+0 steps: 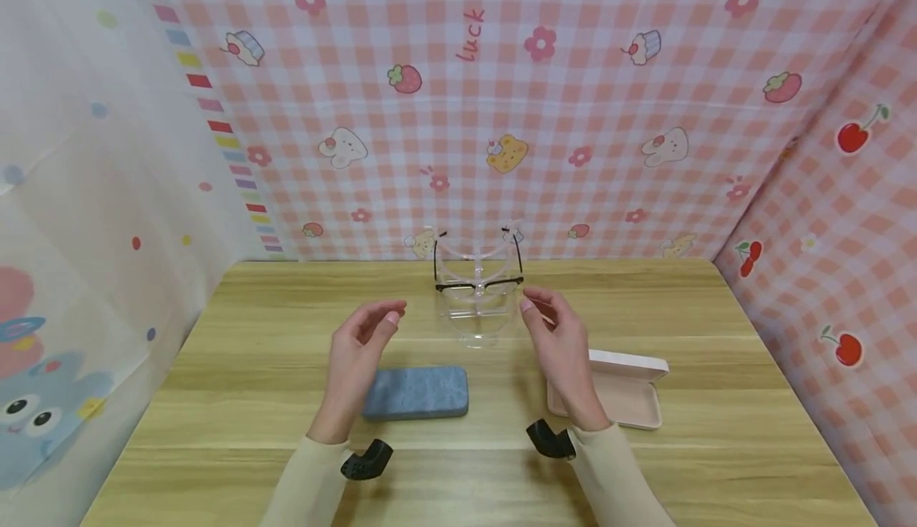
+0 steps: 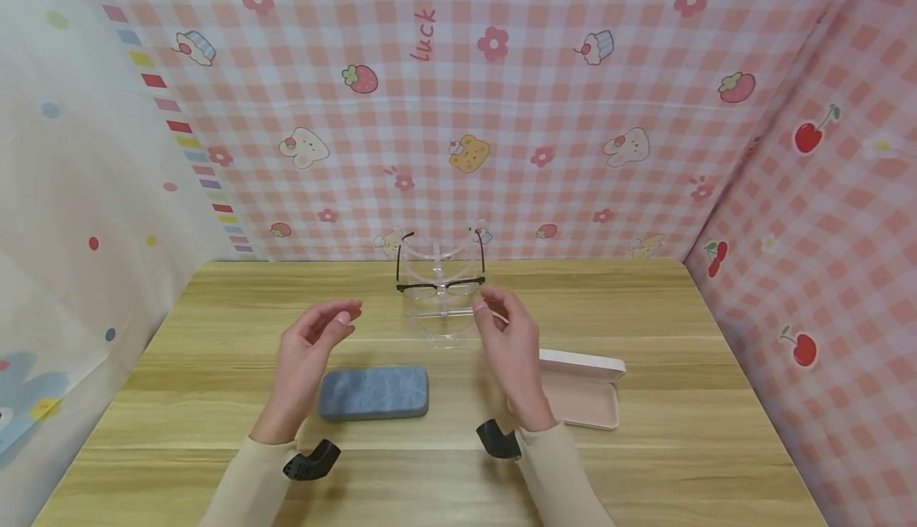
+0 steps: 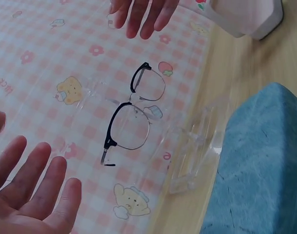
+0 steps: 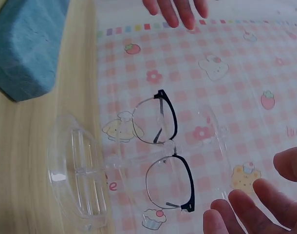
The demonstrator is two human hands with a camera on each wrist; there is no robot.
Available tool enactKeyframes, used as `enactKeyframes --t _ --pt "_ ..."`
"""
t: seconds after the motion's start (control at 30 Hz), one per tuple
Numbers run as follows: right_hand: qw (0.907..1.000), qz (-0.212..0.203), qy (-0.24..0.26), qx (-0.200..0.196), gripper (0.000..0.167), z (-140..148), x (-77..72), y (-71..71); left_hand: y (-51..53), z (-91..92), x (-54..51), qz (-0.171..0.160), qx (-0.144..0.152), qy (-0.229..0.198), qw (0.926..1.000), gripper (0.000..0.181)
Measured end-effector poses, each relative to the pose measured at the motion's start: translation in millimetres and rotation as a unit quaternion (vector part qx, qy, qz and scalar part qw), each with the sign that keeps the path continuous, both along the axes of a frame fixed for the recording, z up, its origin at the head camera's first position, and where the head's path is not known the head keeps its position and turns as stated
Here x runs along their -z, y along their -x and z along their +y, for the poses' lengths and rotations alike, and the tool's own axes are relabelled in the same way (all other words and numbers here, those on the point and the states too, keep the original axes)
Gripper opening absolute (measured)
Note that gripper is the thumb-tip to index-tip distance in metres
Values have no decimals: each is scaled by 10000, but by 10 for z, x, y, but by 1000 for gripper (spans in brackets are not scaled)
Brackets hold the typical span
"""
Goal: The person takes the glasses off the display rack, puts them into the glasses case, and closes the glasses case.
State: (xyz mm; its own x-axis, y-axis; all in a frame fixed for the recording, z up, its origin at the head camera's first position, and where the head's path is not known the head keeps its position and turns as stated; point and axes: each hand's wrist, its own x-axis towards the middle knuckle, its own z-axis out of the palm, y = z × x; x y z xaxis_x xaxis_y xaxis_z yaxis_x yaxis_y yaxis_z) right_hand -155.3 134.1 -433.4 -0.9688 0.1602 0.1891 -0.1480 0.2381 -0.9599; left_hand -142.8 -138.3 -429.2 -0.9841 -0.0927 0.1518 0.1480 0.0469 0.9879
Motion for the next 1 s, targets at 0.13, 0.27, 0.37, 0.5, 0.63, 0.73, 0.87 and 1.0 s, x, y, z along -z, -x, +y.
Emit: enactKeyframes --t 0.13,0.27,0.37,0.5,0.63,0.73,0.87,1.0 --pt "9999 -55 122 92 33 10 -15 76 78 35 5 -117 135 -192 9997 32" --pt "9999 -104 27 128 37 25 -33 144 142 69 16 -175 271 -438 9985 38" --pt "9998 -136 -112 121 39 46 -52 184 175 91 32 -181 386 -683 9967 41" --pt "9996 -213 -170 95 40 78 -73 250 214 112 43 -218 449 -781 9957 47" --pt "9991 -349 -221 71 39 107 -83 327 271 136 41 -293 461 -774 9955 51" --pt "9988 -440 -225 30 39 129 -89 382 331 161 45 -346 460 -847 9947 50" --pt "9984 -533 -199 -3 41 151 -84 449 413 193 48 -412 477 -909 9939 48" --pt "9983 -582 16 -69 43 164 -74 514 490 220 45 -562 478 -909 9931 47"
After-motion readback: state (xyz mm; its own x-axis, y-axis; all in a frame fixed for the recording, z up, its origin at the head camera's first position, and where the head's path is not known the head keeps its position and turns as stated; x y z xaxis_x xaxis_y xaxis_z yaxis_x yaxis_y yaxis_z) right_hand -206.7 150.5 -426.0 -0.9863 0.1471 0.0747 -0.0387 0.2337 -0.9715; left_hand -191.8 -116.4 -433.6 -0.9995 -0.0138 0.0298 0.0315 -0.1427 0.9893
